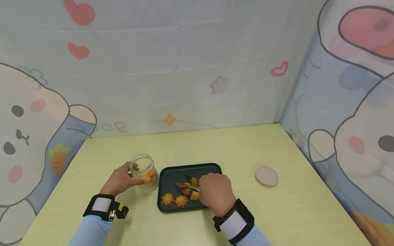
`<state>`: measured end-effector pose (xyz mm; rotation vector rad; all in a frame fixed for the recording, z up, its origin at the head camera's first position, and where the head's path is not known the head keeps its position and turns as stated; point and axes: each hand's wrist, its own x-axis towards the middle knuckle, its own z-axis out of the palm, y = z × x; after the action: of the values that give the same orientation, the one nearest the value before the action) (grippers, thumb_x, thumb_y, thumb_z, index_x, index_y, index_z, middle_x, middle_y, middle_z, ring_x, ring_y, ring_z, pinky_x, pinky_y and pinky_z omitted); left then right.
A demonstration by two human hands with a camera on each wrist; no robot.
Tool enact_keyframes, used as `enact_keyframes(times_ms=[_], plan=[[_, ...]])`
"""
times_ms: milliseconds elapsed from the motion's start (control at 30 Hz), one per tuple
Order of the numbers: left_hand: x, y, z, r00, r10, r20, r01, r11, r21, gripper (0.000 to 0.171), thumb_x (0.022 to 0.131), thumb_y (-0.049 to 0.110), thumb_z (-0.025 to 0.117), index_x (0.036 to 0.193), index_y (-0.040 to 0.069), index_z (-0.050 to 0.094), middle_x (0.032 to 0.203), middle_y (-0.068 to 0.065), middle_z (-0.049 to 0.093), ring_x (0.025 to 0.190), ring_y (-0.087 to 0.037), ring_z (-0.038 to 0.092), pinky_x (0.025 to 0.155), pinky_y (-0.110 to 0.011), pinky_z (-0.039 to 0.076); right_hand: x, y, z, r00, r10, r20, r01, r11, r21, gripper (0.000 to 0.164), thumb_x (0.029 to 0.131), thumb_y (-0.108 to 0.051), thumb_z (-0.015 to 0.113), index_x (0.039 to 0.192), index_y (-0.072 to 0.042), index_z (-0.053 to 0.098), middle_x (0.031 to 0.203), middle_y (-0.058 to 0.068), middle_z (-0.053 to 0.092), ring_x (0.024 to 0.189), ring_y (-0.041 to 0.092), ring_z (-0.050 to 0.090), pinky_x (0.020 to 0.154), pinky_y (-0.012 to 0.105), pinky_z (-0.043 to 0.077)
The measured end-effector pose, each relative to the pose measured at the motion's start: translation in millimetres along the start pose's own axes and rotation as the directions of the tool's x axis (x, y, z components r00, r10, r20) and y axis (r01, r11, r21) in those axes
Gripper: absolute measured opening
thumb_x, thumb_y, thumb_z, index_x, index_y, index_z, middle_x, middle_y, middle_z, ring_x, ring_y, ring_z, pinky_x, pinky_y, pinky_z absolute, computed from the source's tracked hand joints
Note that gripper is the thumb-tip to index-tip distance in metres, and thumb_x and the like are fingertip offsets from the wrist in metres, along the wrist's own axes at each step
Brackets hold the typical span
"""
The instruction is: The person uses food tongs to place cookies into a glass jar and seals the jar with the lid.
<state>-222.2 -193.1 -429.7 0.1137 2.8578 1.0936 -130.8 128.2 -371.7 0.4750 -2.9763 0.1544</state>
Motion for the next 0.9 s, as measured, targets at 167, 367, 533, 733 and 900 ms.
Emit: enact_keyframes(times_ms=[167,367,533,733,900], plan=[[-1.3,0.3,-0.4,1.0,0.004,-0.001,-0.004,1.0,-0.006,0.068,0.071,0.039,0.088,0.119,0.002,0.056,0.109,-0.015,0.065,0.095,-0.028,0.06,0.07,-0.037,0.049,0,-1,2,0.999,-0.022,-0.03,0.021,1.0,-0.017,0.051,0.08,-0.003,0.071,0.049,-0.017,0.033,0.051,-0.008,0.019,0.048,0.009,0.02,0.042,0.025,0.017],[-1.1,0.1,-0.1,1.0,0.0,0.0,0.0,1.0,-0.015,0.069,0.071,0.039,0.088,0.12,0.002,0.056,0.109,-0.015,0.065,0.095,-0.028,0.061,0.07,-0.037,0.049,2,0,7,0.998,-0.035,-0.053,0.034,0.999,-0.02,0.045,0.08,-0.005,0.072,0.051,-0.016,0.04,0.049,-0.007,0.028,0.047,0.009,0.026,0.04,0.026,0.022],[-0.8,0.2,0.2,1.0,-0.003,0.0,0.003,1.0,-0.016,0.07,0.071,0.039,0.088,0.12,0.001,0.056,0.11,-0.016,0.065,0.097,-0.029,0.061,0.071,-0.038,0.05,4,1,12,0.995,-0.05,-0.085,0.047,0.998,-0.033,0.04,0.08,-0.009,0.075,0.054,-0.016,0.045,0.049,-0.006,0.037,0.046,0.009,0.032,0.04,0.027,0.029],[-0.4,-0.7,0.6,1.0,-0.004,0.0,0.004,1.0,-0.018,0.07,0.071,0.039,0.088,0.121,0.001,0.056,0.111,-0.016,0.065,0.098,-0.03,0.061,0.071,-0.038,0.05,4,2,13,0.994,-0.054,-0.095,0.05,0.998,-0.04,0.036,0.08,-0.014,0.079,0.057,-0.014,0.05,0.051,-0.005,0.041,0.046,0.01,0.039,0.04,0.03,0.035],[0.4,-2.0,0.8,1.0,-0.006,-0.001,0.006,1.0,-0.017,0.069,0.071,0.04,0.088,0.119,0.002,0.056,0.11,-0.015,0.065,0.096,-0.029,0.061,0.07,-0.037,0.049,7,3,13,0.996,-0.043,-0.081,0.04,0.998,-0.043,0.037,0.08,-0.02,0.081,0.058,-0.014,0.052,0.052,-0.004,0.043,0.046,0.011,0.041,0.04,0.031,0.038]])
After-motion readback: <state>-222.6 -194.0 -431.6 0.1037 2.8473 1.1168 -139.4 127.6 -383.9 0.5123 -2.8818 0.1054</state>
